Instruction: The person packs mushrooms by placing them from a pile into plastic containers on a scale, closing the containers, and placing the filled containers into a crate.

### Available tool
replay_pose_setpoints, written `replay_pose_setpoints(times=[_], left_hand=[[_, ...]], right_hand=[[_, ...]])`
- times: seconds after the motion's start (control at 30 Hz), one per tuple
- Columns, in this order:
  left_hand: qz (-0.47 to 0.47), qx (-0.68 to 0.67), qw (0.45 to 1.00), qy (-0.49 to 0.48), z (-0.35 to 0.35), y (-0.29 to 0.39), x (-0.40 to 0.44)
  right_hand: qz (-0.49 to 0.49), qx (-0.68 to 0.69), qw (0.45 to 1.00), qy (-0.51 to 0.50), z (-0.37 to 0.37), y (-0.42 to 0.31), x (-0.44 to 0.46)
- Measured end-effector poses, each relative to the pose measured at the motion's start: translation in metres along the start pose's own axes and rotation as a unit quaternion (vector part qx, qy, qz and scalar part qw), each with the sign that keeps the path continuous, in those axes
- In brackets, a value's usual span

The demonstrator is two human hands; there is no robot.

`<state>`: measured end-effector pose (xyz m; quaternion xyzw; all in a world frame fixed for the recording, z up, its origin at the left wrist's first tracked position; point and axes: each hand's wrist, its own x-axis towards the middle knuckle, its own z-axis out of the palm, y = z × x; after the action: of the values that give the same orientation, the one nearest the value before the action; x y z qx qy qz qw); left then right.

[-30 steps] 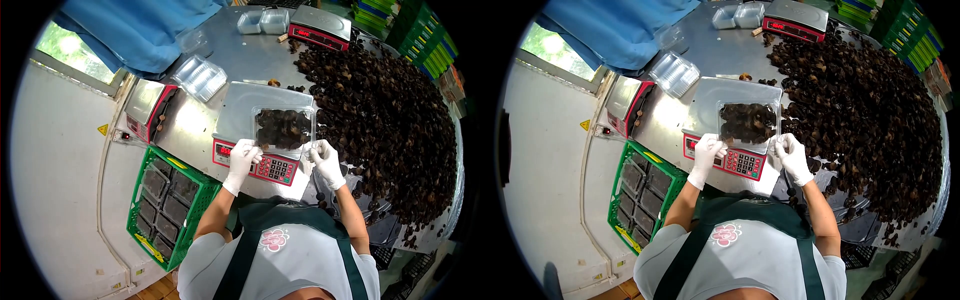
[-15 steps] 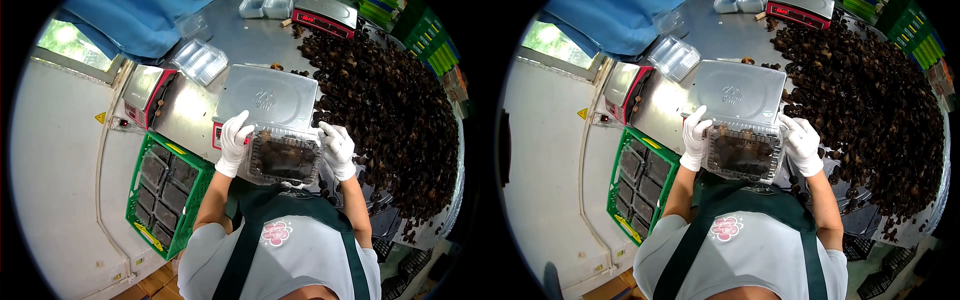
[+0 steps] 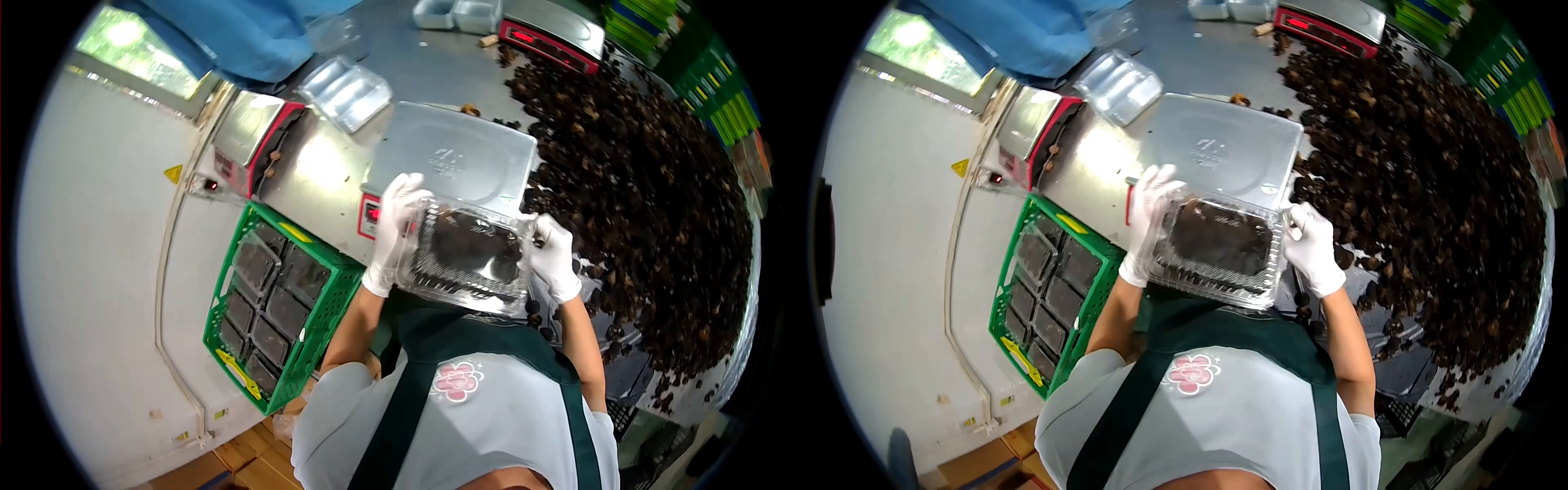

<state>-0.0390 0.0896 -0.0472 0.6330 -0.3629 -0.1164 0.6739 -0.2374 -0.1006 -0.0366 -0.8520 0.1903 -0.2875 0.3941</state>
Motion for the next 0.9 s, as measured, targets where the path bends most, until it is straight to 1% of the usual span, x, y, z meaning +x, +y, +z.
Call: replay_pose_setpoints(times=[0.03, 0.07, 0.1, 0.13, 0.17, 0.2, 0.27, 0.3, 0.33, 0.37, 0.4, 0.43, 0.47, 0.5, 0.53, 0.57, 0.6, 0.63, 0.67, 0.73, 0.77, 0.8, 0.83, 0.87, 0.9], left_hand=[[-0.077, -0.111, 0.991, 0.014, -0.001, -0.011, -0.006], [-0.158, -0.224, 0.962, 0.012, 0.003, -0.018, -0.019], [-0.210, -0.316, 0.925, -0.004, 0.009, -0.022, -0.035], [-0.242, -0.396, 0.885, -0.019, 0.019, -0.023, -0.051], [-0.263, -0.462, 0.847, -0.025, 0.024, -0.024, -0.060], [-0.241, -0.503, 0.830, -0.015, 0.027, -0.023, -0.062], [-0.167, -0.552, 0.816, 0.030, 0.018, -0.016, -0.051], [-0.224, -0.513, 0.823, 0.095, 0.002, -0.004, -0.052], [-0.207, -0.494, 0.838, 0.105, -0.020, 0.006, -0.046], [-0.224, -0.416, 0.862, 0.185, -0.052, 0.017, -0.051], [-0.247, -0.360, 0.867, 0.241, -0.087, 0.020, -0.058], [-0.255, -0.268, 0.872, 0.321, -0.125, 0.023, -0.068], [-0.145, -0.228, 0.899, 0.344, -0.158, 0.020, -0.078], [-0.146, -0.114, 0.899, 0.398, -0.198, 0.023, -0.095], [-0.164, -0.053, 0.872, 0.459, -0.224, 0.041, -0.105], [-0.115, -0.012, 0.871, 0.477, -0.272, 0.031, -0.124], [-0.153, 0.036, 0.838, 0.523, -0.296, 0.049, -0.135], [-0.161, 0.020, 0.845, 0.509, -0.323, 0.061, -0.149], [-0.263, 0.047, 0.812, 0.519, -0.342, 0.080, -0.156], [-0.272, 0.057, 0.829, 0.485, -0.391, 0.066, -0.180], [-0.364, 0.242, 0.730, 0.525, -0.408, 0.041, -0.191], [-0.436, 0.413, 0.593, 0.537, -0.419, 0.023, -0.198], [-0.522, 0.483, 0.556, 0.431, -0.396, 0.033, -0.189], [-0.499, 0.447, 0.638, 0.379, -0.433, -0.019, -0.218], [-0.548, 0.442, 0.616, 0.353, -0.423, -0.028, -0.206]], right_hand=[[0.099, 0.065, 0.991, -0.067, 0.008, 0.007, -0.007], [0.126, -0.032, 0.975, -0.180, 0.009, 0.018, -0.010], [0.105, -0.019, 0.975, -0.196, 0.020, 0.013, -0.010], [0.116, 0.030, 0.959, -0.257, 0.030, 0.007, -0.011], [0.130, 0.075, 0.935, -0.320, 0.038, 0.001, -0.016], [0.124, 0.117, 0.934, -0.314, 0.041, -0.010, -0.017], [0.110, 0.201, 0.925, -0.304, 0.049, -0.031, -0.016], [0.138, 0.170, 0.909, -0.354, 0.046, -0.045, -0.009], [0.167, 0.138, 0.890, -0.401, 0.046, -0.051, -0.006], [0.136, 0.148, 0.911, -0.360, 0.049, -0.049, -0.008], [0.117, 0.159, 0.923, -0.331, 0.049, -0.043, -0.011], [0.107, 0.157, 0.927, -0.322, 0.045, -0.040, -0.011], [0.098, 0.154, 0.932, -0.313, 0.040, -0.038, -0.010], [0.117, 0.143, 0.930, -0.317, 0.034, -0.038, -0.008], [0.122, 0.137, 0.935, -0.303, 0.029, -0.034, -0.010], [0.106, 0.128, 0.942, -0.291, 0.025, -0.030, -0.011], [0.091, 0.118, 0.949, -0.277, 0.021, -0.025, -0.012], [0.098, 0.120, 0.947, -0.280, 0.016, -0.019, -0.013], [0.122, 0.109, 0.947, -0.275, 0.012, -0.018, -0.015], [0.150, 0.102, 0.947, -0.265, 0.004, -0.010, -0.020], [0.163, 0.101, 0.947, -0.258, 0.000, -0.006, -0.022], [0.180, 0.120, 0.942, -0.256, -0.002, 0.002, -0.025], [0.201, 0.123, 0.937, -0.257, -0.007, 0.007, -0.027], [0.221, 0.128, 0.932, -0.255, -0.011, 0.009, -0.028], [0.216, 0.126, 0.938, -0.239, -0.016, 0.009, -0.030]])
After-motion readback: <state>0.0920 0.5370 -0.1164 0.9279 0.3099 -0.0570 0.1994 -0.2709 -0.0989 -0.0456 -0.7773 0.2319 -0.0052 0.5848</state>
